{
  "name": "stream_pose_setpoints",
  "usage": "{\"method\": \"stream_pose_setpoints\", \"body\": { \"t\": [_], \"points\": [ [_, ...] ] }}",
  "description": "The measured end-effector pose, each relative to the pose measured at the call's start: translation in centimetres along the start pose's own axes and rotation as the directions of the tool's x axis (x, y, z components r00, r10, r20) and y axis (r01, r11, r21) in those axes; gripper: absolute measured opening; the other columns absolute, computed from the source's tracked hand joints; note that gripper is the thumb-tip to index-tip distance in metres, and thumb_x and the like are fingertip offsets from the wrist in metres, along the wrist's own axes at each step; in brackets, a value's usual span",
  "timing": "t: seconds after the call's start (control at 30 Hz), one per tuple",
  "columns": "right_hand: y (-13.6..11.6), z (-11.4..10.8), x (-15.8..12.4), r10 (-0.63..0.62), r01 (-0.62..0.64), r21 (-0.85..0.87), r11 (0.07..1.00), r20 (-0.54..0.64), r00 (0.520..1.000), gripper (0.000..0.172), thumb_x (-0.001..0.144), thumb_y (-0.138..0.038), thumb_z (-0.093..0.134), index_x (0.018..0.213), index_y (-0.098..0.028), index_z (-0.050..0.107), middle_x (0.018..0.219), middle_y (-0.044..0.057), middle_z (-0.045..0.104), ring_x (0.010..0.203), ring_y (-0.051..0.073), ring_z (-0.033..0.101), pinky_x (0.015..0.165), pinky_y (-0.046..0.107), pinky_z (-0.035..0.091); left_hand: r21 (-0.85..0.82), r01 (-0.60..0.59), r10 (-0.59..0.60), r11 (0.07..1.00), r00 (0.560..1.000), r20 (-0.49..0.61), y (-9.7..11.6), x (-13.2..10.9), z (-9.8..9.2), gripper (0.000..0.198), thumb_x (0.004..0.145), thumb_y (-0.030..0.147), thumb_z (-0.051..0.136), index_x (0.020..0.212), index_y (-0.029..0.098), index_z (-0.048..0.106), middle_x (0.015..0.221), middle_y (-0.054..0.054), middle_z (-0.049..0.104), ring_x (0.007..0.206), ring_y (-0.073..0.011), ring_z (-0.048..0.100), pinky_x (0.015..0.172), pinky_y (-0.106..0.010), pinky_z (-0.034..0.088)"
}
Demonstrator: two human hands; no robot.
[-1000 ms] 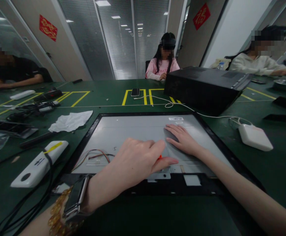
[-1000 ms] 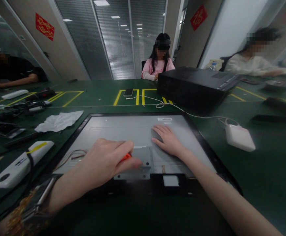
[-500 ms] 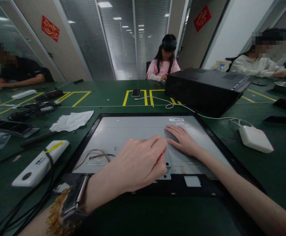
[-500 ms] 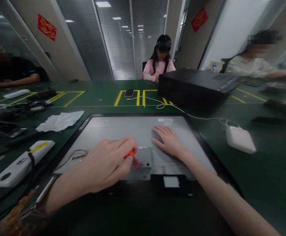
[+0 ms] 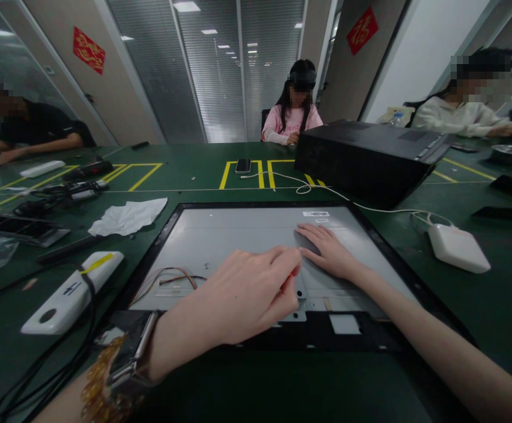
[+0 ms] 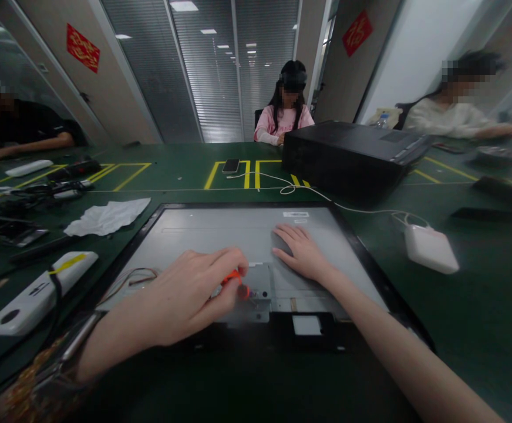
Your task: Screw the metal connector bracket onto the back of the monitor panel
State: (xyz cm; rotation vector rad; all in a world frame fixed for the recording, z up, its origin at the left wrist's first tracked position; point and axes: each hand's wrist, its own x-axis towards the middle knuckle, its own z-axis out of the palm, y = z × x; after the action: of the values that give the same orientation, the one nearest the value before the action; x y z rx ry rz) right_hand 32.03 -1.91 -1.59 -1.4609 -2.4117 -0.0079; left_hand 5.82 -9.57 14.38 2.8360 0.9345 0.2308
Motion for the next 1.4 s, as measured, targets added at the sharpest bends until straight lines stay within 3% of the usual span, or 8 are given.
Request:
{"method": "stream_pose_setpoints", "body": {
  "t": [0.17,0.4,0.7,0.9,1.03,1.23,1.4],
  "points": [
    [-0.13,-0.17,0.0,0.0,0.0,0.002,1.0,0.001,1.0,0.051,0.097,-0.046,0.04,0.14,-0.02,0.046,0.146,0.013,0.049,0.137,0.028,0.041,0.115,0.053,0.027,-0.025,-0.008,0.008,1.0,1.0,-0.003,-0.07,0.02,-0.1,0.014,0.094,0.019,0.038,0.091,0.018,0.052,0.088,0.0,0.063,0.061,-0.0136,0.053,0.054,-0.028,0.033],
    [-0.01,-0.11,0.02,0.003,-0.003,0.01,1.0,0.004,1.0,0.051,0.096,-0.047,0.041,0.141,-0.023,0.045,0.147,0.011,0.048,0.137,0.029,0.041,0.114,0.054,0.028,0.111,0.003,-0.005,0.994,1.0,0.011,-0.62,0.03,0.13,0.03,0.104,0.033,0.034,0.087,0.018,0.054,0.065,0.002,0.061,0.054,-0.0135,0.056,0.05,-0.027,0.027],
    [0.09,0.08,0.0,0.003,-0.003,0.003,1.0,0.002,1.0,0.052,0.097,-0.047,0.04,0.14,-0.018,0.046,0.147,0.014,0.049,0.137,0.028,0.041,0.115,0.053,0.026,0.027,-0.016,0.014,1.0,0.999,0.046,-0.17,0.12,-0.5,0.018,0.098,0.022,0.039,0.088,0.019,0.053,0.073,0.002,0.06,0.056,-0.013,0.05,0.051,-0.027,0.029],
    [0.12,0.11,-0.05,-0.003,0.003,0.009,1.0,-0.007,1.0,0.051,0.096,-0.047,0.041,0.141,-0.022,0.044,0.147,0.012,0.048,0.138,0.028,0.041,0.114,0.054,0.027,-0.049,-0.042,0.044,0.998,0.998,0.045,-0.3,-0.08,-0.73,0.015,0.095,0.018,0.037,0.089,0.019,0.051,0.087,0.0,0.061,0.065,-0.0137,0.053,0.056,-0.027,0.034],
    [0.09,0.07,-0.02,-0.004,0.004,0.008,1.0,-0.006,1.0,0.052,0.096,-0.046,0.041,0.141,-0.02,0.045,0.147,0.013,0.049,0.137,0.028,0.041,0.115,0.053,0.027,-0.026,-0.045,0.046,0.999,0.998,0.039,-0.12,-0.17,-0.64,0.015,0.095,0.017,0.037,0.091,0.019,0.051,0.091,-0.001,0.061,0.065,-0.0134,0.053,0.056,-0.027,0.035],
    [0.19,0.14,0.02,-0.005,0.005,0.012,1.0,-0.007,1.0,0.052,0.095,-0.046,0.043,0.142,-0.023,0.044,0.147,0.011,0.049,0.137,0.028,0.041,0.114,0.053,0.028,0.155,0.024,-0.023,0.988,1.0,-0.006,-0.02,0.05,0.13,0.027,0.103,0.033,0.034,0.092,0.017,0.052,0.066,0.002,0.057,0.054,-0.015,0.054,0.049,-0.026,0.032],
    [0.14,0.12,0.0,-0.005,0.005,0.01,1.0,-0.006,1.0,0.051,0.096,-0.046,0.042,0.14,-0.02,0.046,0.146,0.013,0.049,0.137,0.028,0.041,0.114,0.052,0.027,0.165,-0.003,0.005,0.986,1.0,-0.007,-0.06,0.18,0.04,0.023,0.102,0.025,0.035,0.091,0.017,0.053,0.061,0.003,0.055,0.048,-0.0142,0.049,0.045,-0.027,0.027]
  ]
}}
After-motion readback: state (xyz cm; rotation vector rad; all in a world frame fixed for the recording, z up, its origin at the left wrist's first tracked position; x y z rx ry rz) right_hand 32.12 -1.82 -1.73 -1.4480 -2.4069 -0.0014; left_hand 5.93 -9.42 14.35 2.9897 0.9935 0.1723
